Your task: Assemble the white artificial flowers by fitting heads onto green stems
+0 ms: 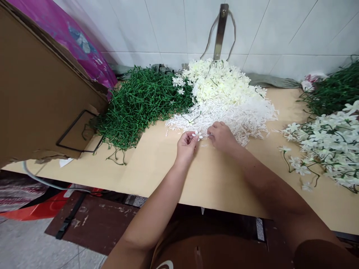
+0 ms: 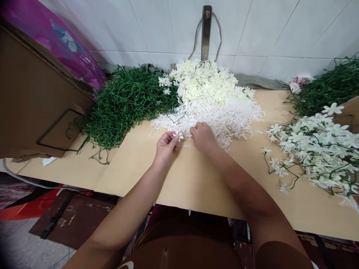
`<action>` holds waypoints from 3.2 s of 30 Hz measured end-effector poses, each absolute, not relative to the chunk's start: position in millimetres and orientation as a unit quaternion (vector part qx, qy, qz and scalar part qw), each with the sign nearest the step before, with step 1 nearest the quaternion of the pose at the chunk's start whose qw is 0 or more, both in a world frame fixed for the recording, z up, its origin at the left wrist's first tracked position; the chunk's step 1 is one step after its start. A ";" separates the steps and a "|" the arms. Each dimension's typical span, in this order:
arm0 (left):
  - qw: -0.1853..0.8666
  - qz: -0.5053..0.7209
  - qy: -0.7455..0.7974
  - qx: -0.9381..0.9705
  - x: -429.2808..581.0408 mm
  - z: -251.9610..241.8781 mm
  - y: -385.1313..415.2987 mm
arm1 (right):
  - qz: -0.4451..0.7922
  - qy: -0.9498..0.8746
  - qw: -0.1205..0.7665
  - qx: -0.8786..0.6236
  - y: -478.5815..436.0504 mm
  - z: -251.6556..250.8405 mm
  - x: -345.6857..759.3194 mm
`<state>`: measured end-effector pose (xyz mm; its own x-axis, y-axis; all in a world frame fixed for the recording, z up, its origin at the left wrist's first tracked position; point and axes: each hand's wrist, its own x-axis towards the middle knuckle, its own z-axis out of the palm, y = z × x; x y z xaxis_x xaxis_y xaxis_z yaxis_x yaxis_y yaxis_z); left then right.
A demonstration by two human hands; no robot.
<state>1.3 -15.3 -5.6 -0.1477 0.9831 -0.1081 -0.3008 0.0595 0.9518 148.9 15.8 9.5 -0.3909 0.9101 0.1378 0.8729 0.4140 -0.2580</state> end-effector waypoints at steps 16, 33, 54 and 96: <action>0.534 0.529 0.496 0.434 4.2 -12.2 -15.7 | 0.257 -0.753 0.318 -0.516 -2.9 21.9 166.8; 0.478 0.502 0.494 0.524 4.0 -27.6 -18.1 | 0.321 -0.723 0.305 -0.530 -23.7 3.4 151.1; 0.498 0.515 0.515 0.471 3.8 -18.8 -16.4 | 0.281 -0.683 0.401 -0.542 -41.4 5.0 143.4; 0.543 0.517 0.433 0.501 4.4 -14.5 -22.6 | 0.376 -0.597 0.512 -0.490 -30.5 -19.3 138.1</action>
